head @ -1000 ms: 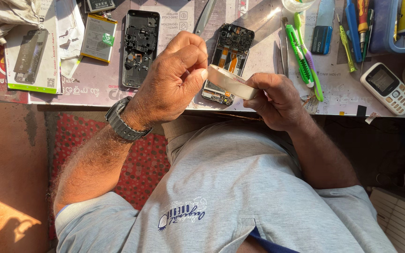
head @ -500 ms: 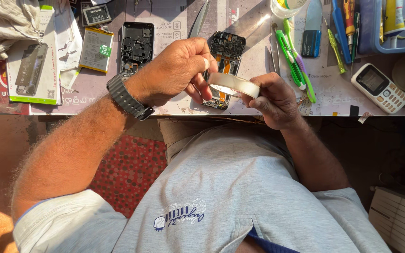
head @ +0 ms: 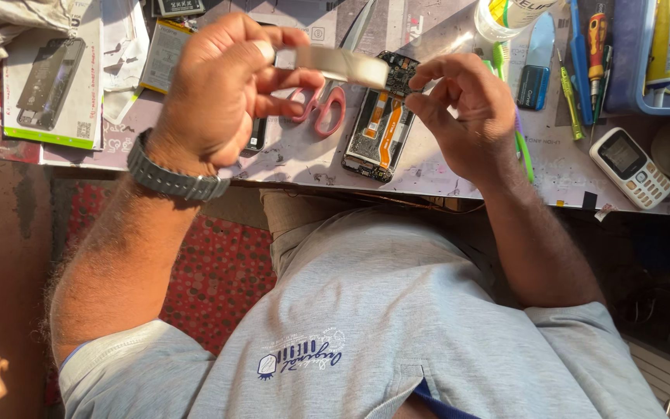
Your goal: The person disassembles a smartphone, removes the motherboard, and uses tweezers to adjust small components on the board. They then apply adhesive tape to secure internal parts before continuing the repair.
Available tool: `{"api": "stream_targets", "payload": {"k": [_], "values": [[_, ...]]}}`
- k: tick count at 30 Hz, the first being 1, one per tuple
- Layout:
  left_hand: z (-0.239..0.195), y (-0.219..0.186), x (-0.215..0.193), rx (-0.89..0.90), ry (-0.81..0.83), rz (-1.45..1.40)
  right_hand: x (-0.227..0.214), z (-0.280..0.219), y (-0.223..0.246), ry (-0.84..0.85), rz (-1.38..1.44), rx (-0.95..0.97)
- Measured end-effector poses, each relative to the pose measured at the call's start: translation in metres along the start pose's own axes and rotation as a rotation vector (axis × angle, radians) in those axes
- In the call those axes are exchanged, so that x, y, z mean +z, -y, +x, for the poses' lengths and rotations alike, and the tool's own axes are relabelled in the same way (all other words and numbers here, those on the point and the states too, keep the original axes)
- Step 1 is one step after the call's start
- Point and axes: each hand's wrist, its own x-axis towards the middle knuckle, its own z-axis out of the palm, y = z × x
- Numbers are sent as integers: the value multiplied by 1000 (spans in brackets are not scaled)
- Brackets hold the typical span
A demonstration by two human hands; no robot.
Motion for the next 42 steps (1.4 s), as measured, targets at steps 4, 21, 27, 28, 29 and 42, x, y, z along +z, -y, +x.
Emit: {"api": "stream_targets", "payload": {"k": [4, 21, 27, 28, 29, 42], "values": [[7, -6, -29, 122, -173, 9, 48, 31, 9, 151, -603, -102], [31, 14, -54, 360, -217, -114, 126, 66, -29, 123, -1014, 199], [40, 20, -61, 373, -260, -183, 78, 64, -24, -131, 229, 578], [41, 21, -60, 377, -267, -180, 69, 59, -19, -152, 385, 535], [43, 20, -60, 387, -274, -178, 59, 48, -11, -168, 538, 484], [71, 34, -29, 313, -268, -152, 81, -27, 4, 46, 1031, 428]]}}
